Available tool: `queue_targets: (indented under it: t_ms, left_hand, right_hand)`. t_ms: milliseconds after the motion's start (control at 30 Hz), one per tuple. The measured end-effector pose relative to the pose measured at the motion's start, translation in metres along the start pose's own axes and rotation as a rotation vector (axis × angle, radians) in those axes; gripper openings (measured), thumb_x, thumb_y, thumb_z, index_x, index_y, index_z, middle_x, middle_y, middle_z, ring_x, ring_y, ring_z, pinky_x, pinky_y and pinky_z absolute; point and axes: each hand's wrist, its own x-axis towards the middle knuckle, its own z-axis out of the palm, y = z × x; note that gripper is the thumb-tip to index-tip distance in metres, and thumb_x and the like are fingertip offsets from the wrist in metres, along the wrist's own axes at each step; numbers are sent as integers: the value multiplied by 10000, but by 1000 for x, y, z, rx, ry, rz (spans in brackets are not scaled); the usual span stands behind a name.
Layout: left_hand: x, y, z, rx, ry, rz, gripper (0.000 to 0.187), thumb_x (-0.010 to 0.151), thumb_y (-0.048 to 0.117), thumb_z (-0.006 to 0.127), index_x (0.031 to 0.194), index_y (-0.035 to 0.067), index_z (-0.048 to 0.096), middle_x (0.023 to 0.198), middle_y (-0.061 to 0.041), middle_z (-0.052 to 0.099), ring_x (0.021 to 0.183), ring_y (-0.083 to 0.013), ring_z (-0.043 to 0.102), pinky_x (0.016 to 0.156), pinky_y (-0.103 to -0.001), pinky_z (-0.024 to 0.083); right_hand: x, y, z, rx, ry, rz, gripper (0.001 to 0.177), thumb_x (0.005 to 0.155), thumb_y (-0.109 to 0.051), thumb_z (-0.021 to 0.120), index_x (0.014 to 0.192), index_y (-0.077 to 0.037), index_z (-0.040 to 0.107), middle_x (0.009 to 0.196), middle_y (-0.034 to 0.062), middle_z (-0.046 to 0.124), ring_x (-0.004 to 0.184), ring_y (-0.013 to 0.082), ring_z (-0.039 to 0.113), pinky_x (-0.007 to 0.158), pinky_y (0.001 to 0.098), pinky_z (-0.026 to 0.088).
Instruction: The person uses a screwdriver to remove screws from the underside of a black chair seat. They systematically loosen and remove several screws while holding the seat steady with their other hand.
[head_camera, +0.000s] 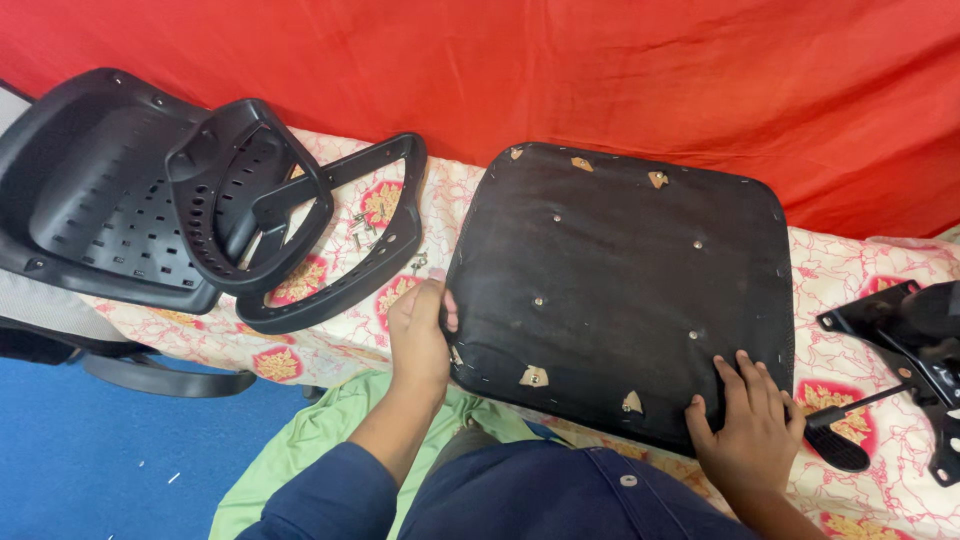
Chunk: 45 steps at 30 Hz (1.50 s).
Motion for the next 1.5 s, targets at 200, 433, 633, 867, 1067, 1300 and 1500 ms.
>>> queue_targets:
  t_ms: [200, 433, 633, 867, 1067, 1300, 1500]
  left_hand:
    - [8, 2, -8, 28, -100, 17, 426, 981, 257, 540, 607, 56, 560, 561, -24, 512, 544, -118, 459, 550, -286, 354]
    - [11, -2, -6, 73, -193, 23, 447, 976, 260, 538, 581, 52, 545, 543, -36, 504, 524, -123, 452, 535, -288, 349]
    - [15, -2, -9, 37, -186, 27, 442, 983, 260, 526, 594, 51, 553, 550, -44, 521, 531, -132, 476, 549, -286, 378]
    - [15, 5, -22, -108, -181, 10, 250, 997, 246, 493, 830, 66, 535, 601, -63, 536, 545, -158, 498, 572, -306, 413]
    - [10, 8, -23, 11, -213, 72, 223, 1031, 232, 506, 887, 63, 520, 707, -63, 605, 647, -123, 551, 664, -273, 463]
    - [-9, 1, -8, 114, -159, 45, 343, 1005, 295, 664, 791, 28, 629, 710, -28, 611, 659, -86, 494, 646, -265, 394]
    - [-1, 6, -12, 77, -90, 57, 422, 1014, 339, 520, 742, 39, 634, 696, -53, 676, 662, -122, 629, 691, -268, 519]
  right_hand:
    - [0, 0, 0, -1, -24, 7, 549, 910, -386, 573, 1392, -128, 627, 1539, 101, 565, 1478, 276, 488, 1228, 481, 278]
    - [2, -1, -4, -18, -63, 2, 581, 898, -385, 576, 1410, -113, 620, 1557, 114, 542, 1482, 290, 476, 1222, 498, 274]
    - [3, -4, -8, 12, -49, 0, 575, 892, -367, 600, 1411, -120, 621, 1558, 114, 546, 1475, 293, 480, 1215, 502, 285]
    - [2, -7, -8, 17, -26, 7, 567, 877, -367, 617, 1391, -126, 635, 1535, 117, 559, 1469, 286, 490, 1215, 493, 295]
    - [2, -6, -8, 43, -22, 17, 570, 875, -368, 616, 1391, -125, 624, 1534, 111, 552, 1466, 281, 474, 1201, 496, 285]
    - [3, -1, -4, 38, -44, 21, 590, 853, -388, 619, 1386, -136, 610, 1515, 114, 543, 1458, 290, 456, 1190, 499, 266]
    - [3, 1, -3, 56, -39, 25, 599, 841, -394, 625, 1386, -148, 606, 1515, 103, 541, 1437, 275, 465, 1184, 488, 274]
